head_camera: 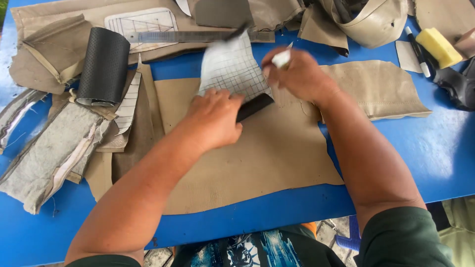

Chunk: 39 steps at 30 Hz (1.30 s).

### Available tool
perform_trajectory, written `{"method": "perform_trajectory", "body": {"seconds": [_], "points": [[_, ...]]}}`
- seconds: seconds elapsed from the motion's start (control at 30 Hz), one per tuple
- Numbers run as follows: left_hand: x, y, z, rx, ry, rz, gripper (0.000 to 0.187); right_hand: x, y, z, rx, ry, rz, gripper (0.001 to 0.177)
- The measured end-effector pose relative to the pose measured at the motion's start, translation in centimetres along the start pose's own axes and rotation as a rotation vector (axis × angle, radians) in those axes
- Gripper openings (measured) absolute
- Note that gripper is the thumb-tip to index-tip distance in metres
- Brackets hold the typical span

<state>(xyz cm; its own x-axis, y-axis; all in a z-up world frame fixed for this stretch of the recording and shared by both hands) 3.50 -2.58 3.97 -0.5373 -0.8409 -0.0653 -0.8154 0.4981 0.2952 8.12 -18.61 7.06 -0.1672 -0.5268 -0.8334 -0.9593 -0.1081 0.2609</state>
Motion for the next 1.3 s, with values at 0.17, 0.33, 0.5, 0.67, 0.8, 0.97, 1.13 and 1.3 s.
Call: {"method": "perform_trajectory", "body": {"seconds": [0.17, 0.33, 0.5, 0.67, 0.8, 0.97, 1.13, 1.3], "points": [[-0.9, 0.0, 1.0, 0.217, 0.058, 0.074, 0.026, -2.7, 3.6, 3.2, -0.334, 0.243, -0.122, 0.034], [2.6, 1.9, 0.0, 0.547, -0.067, 0.115, 0.010, 0.5, 2.9, 3.2, -0.448, 0.267, -0.024, 0.029], [2.4, 5.4, 0.9, 0.465, -0.022, 0.224, 0.017, -0.9, 4.5, 4.9, -0.542, 0.183, -0.061, 0.057], [1.0, 8.2, 3.5, 0.372, 0.041, 0.251, 0.013, 0.0, 7.3, 5.5, -0.442, 0.388, -0.038, 0.021], [0.7, 9.4, 3.9, 0.421, 0.033, 0.240, 0.014, 1.9, 8.3, 6.0, -0.331, 0.433, -0.181, 0.011], [0.0, 9.0, 2.8, 0.334, 0.159, 0.176, 0.018, 4.2, 7.6, 5.5, -0.263, 0.376, -0.070, 0.020], [-0.1, 8.5, 2.3, 0.309, 0.147, 0.065, 0.016, 4.6, 6.4, 5.1, -0.156, 0.448, -0.059, 0.023], [0.4, 8.1, 3.2, 0.320, 0.035, 0.041, 0.011, 4.9, 6.1, 5.2, -0.132, 0.532, -0.051, 0.020]]}}
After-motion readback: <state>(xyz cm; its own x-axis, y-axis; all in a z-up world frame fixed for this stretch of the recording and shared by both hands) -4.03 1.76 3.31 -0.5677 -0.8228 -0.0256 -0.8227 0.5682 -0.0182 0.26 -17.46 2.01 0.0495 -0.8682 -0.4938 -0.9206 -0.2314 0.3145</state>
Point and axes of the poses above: each hand's wrist, its own y-axis away from the middle knuckle, its own z-axis out of the palm, x = y × z, the point moved 8 cm from there along -y, towards the middle knuckle, and after that the axes turned 12 degrees about -y, right-handed, at the moved point
